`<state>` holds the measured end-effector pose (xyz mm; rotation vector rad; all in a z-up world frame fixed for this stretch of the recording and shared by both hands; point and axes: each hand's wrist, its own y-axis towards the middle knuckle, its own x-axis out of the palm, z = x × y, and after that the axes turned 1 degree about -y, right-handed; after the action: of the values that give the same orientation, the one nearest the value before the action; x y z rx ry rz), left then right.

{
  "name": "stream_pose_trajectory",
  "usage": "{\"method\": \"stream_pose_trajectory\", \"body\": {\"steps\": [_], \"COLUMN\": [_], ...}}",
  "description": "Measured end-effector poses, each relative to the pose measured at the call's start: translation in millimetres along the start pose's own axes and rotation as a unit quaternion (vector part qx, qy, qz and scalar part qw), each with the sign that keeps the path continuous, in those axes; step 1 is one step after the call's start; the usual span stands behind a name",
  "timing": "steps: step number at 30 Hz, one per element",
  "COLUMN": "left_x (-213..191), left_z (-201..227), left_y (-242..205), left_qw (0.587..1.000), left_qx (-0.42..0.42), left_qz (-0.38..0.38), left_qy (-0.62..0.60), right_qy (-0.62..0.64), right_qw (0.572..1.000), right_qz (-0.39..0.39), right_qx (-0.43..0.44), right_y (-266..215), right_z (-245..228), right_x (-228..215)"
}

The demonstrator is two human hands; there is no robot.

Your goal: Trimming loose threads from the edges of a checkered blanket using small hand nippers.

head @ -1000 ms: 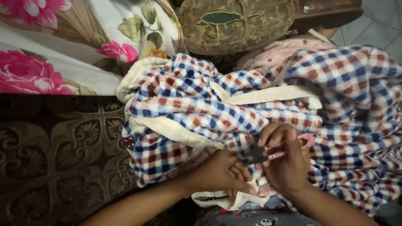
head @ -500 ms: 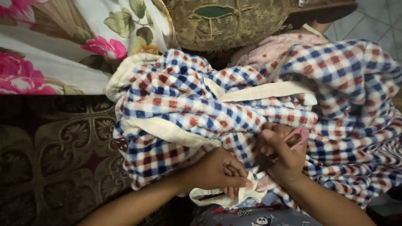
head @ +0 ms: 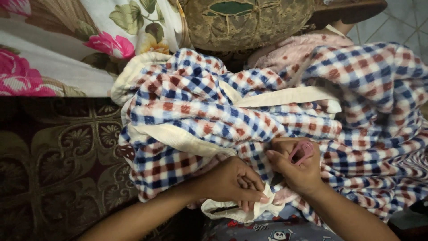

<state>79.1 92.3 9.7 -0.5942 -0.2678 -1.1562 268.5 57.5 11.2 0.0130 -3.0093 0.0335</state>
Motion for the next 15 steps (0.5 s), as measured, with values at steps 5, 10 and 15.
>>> {"method": "stream_pose_trajectory", "body": {"steps": [5,10,15], "left_x": [-0.7,-3.0,-3.2], "left_z": [-3.9,-4.2,-1.6], "left_y": [0.7,0.2,-1.8], "left_qw": [1.000,1.000,1.000], "left_qx": [0.004,0.017,0.015], "left_qz": [-0.004,-0.011,-0.014], "left_qy": [-0.008,0.000,0.001], "right_qy": [-0.027,-0.081,-0.042], "right_qw": [0.999,0.996,0.998], "right_qz": [-0.017,-0.022,-0.009], "right_qx": [-0.026,-0.035,-0.036], "right_y": [2.0,3.5,1.9], "right_z": [-3.1,-6.4,1.5], "right_x": [2.6,4.9,3.3]}}
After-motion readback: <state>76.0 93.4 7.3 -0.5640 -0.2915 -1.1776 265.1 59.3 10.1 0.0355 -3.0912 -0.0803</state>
